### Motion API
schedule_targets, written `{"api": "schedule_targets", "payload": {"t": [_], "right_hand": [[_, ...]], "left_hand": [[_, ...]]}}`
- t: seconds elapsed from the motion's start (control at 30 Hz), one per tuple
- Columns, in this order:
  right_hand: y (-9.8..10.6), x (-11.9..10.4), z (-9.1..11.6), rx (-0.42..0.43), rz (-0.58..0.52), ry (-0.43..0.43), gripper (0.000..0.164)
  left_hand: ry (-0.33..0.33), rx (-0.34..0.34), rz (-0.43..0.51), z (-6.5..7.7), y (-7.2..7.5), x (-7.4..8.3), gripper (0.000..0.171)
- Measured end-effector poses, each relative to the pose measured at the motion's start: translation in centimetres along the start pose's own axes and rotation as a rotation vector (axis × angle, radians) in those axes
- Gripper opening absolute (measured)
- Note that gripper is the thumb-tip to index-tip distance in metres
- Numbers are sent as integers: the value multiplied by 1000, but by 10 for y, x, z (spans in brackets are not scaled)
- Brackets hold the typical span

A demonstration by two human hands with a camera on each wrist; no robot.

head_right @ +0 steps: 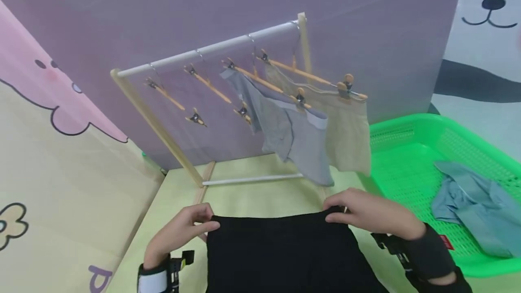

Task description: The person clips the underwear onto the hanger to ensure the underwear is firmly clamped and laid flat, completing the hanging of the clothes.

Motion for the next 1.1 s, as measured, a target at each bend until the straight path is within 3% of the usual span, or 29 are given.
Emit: {"api": "schedule_targets", "payload": {"t": [0.1, 0.2, 0.37, 0.5, 0.63, 0.8, 0.93, 1.1], "right_hand": [[-12, 19, -12, 15, 71, -46, 12], [-16, 31, -20, 81, 168, -84, 7], [-15, 41, -25, 209, 319, -133, 11], [-16, 42, -27, 258, 379, -146, 12], [-19, 39, -29, 250, 380, -123, 8], [-35, 33, -32, 178, 341, -49, 7], [-57, 37, -32, 50, 274, -117, 35], [-84, 53, -31, -83, 204, -284, 81]], "left_hand": [[59, -22, 26, -18, -12, -27, 22], [84, 52, -4, -29, -15, -45, 22], [65, 204, -184, -42, -13, -54, 18], [62, 234, -276, -46, -15, -53, 11], [57, 166, -254, -50, -25, -49, 11], [61, -36, -242, -52, -51, -46, 18], [108, -164, -323, -50, -72, -48, 31], [137, -165, -452, -51, -85, -52, 48]]}}
Point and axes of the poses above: each hand's wrist, its own z-axis away from the middle knuckle, its own y-axis out of the back of the hand, x = y × z, the point moved 7 cm from there along -z, towards the middle knuckle, and after that the axes turned 7 degrees about x, right-handed, at the moved point
